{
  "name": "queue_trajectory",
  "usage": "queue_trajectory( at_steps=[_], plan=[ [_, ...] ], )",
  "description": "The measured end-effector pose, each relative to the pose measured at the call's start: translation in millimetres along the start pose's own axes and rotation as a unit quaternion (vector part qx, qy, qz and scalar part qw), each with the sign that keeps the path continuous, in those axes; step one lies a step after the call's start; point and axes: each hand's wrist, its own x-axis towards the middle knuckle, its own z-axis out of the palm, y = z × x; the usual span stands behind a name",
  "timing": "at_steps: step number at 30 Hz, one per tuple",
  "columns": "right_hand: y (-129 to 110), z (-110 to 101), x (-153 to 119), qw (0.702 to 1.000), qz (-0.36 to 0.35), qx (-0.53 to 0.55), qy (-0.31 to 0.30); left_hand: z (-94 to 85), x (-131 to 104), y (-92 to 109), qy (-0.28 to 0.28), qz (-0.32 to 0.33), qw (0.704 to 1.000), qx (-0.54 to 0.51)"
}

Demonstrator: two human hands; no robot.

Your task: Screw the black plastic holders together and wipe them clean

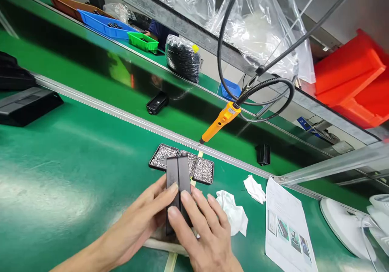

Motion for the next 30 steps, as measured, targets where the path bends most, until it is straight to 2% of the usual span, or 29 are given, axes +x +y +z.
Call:
queue_trajectory(
  at_steps=[1, 3, 5, 6, 8, 11, 13, 15, 19, 21, 23, 25, 28, 30],
  plan=[
    [2, -2, 0, 1.000, -0.001, 0.007, -0.010, 1.2, -2, -3, 0.000, -0.003, 1.000, -0.001],
    [4, -5, -6, 0.999, 0.012, 0.034, 0.009, 1.9, -3, -3, -0.043, 0.016, 0.999, 0.021],
    [3, -7, -15, 0.991, 0.060, 0.104, 0.056, 1.1, -2, 2, -0.098, 0.057, 0.992, 0.059],
    [3, -9, -19, 0.980, 0.101, 0.154, 0.073, 0.3, -1, 6, -0.106, 0.076, 0.989, 0.075],
    [3, -13, -27, 0.945, 0.188, 0.256, 0.072, -2.2, 1, 12, -0.091, 0.091, 0.985, 0.113],
    [8, -20, -38, 0.887, 0.296, 0.354, 0.029, -7.1, 2, 17, -0.048, 0.074, 0.972, 0.218],
    [11, -22, -46, 0.857, 0.336, 0.389, 0.009, -10.0, 1, 17, -0.016, 0.094, 0.949, 0.301],
    [12, -22, -56, 0.840, 0.356, 0.410, -0.009, -12.2, -3, 14, 0.013, 0.147, 0.920, 0.363],
    [8, -17, -77, 0.832, 0.361, 0.417, -0.052, -17.8, -12, 4, 0.051, 0.187, 0.883, 0.426],
    [4, -16, -85, 0.849, 0.343, 0.394, -0.071, -23.2, -15, -3, 0.062, 0.195, 0.871, 0.448],
    [0, -18, -92, 0.871, 0.327, 0.354, -0.092, -30.2, -17, -9, 0.045, 0.210, 0.853, 0.476],
    [-4, -22, -94, 0.878, 0.337, 0.312, -0.137, -38.9, -18, -14, 0.028, 0.227, 0.835, 0.501],
    [-9, -30, -92, 0.859, 0.375, 0.283, -0.201, -54.5, -19, -21, 0.015, 0.257, 0.804, 0.536],
    [-9, -32, -88, 0.839, 0.403, 0.295, -0.217, -65.2, -20, -23, -0.014, 0.269, 0.761, 0.590]
  ],
)
